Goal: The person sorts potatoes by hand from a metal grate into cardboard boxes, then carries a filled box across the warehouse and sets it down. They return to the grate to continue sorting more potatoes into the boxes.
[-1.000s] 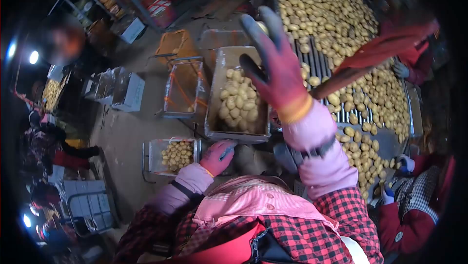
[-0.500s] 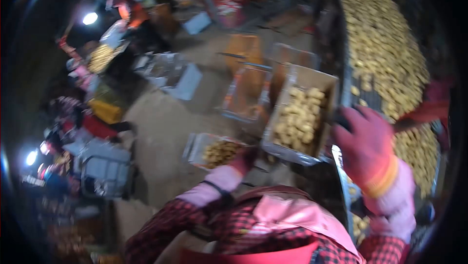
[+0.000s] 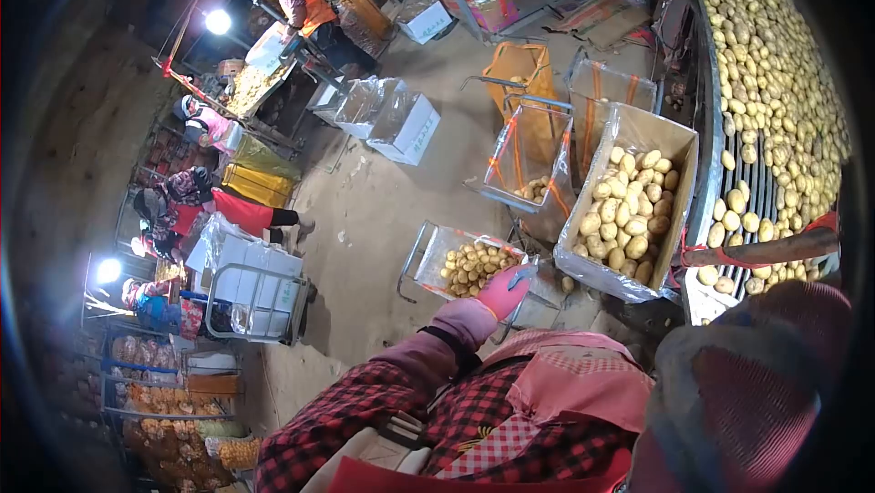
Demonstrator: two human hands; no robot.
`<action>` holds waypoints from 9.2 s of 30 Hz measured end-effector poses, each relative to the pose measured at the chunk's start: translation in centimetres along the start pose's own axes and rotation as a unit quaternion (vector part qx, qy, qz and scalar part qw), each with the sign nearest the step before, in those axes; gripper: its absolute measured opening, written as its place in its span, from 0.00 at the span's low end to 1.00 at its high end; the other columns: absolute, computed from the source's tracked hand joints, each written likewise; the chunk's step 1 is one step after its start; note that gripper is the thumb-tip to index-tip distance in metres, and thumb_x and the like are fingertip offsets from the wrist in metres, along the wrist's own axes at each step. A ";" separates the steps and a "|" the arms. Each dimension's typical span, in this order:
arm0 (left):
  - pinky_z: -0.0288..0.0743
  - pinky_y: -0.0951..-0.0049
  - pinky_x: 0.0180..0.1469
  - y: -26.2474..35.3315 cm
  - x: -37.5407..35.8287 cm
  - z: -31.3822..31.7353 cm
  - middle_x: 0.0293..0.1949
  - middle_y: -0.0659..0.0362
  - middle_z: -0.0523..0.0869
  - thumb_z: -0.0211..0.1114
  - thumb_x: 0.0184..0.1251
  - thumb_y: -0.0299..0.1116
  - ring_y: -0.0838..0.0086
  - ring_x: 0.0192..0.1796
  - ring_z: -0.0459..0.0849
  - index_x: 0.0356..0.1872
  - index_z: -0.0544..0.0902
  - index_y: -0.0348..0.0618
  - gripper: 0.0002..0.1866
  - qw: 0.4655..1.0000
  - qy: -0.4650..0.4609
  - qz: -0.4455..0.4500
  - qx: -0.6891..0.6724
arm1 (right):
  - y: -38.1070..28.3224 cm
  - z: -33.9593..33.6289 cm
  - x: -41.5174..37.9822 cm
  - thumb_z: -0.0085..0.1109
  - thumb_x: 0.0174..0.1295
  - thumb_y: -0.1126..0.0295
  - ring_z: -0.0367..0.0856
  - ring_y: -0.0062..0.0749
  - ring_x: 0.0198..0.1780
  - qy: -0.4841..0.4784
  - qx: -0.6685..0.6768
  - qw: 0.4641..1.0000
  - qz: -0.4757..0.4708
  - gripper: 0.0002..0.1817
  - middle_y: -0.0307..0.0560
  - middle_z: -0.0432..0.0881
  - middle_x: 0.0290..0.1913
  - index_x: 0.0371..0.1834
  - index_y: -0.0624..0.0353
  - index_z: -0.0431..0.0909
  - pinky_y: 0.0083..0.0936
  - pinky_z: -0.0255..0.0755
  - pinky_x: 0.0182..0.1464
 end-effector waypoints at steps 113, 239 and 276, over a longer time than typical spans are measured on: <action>0.69 0.64 0.64 4.6 3.9 11.2 0.56 0.49 0.80 0.60 0.67 0.37 0.58 0.60 0.77 0.60 0.77 0.43 0.21 0.985 -0.159 0.063 0.000 | -0.8 -0.2 -8.7 0.54 0.45 0.78 0.81 0.51 0.45 -0.006 0.050 0.993 0.108 0.15 0.55 0.82 0.45 0.38 0.61 0.81 0.37 0.75 0.47; 0.73 0.80 0.24 27.6 1.9 37.2 0.30 0.58 0.87 0.48 0.75 0.56 0.76 0.23 0.83 0.47 0.82 0.38 0.28 0.768 -0.621 -0.135 -0.085 | 5.8 17.7 -45.3 0.55 0.62 0.46 0.83 0.48 0.44 0.045 0.124 0.690 0.711 0.30 0.54 0.82 0.46 0.61 0.53 0.69 0.41 0.76 0.46; 0.62 0.85 0.20 27.4 -5.4 42.1 0.31 0.61 0.83 0.47 0.75 0.51 0.82 0.21 0.75 0.55 0.75 0.44 0.23 0.687 -0.713 -0.128 -0.061 | -1.2 14.0 -48.8 0.51 0.67 0.54 0.83 0.44 0.45 0.072 0.120 0.515 0.846 0.19 0.52 0.85 0.41 0.48 0.57 0.78 0.37 0.74 0.51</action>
Point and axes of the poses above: each hand's wrist, its own x-axis towards the middle knuckle, its own z-axis out of the palm, y = z × x, the point moved 8 cm from there along x, towards the middle knuckle
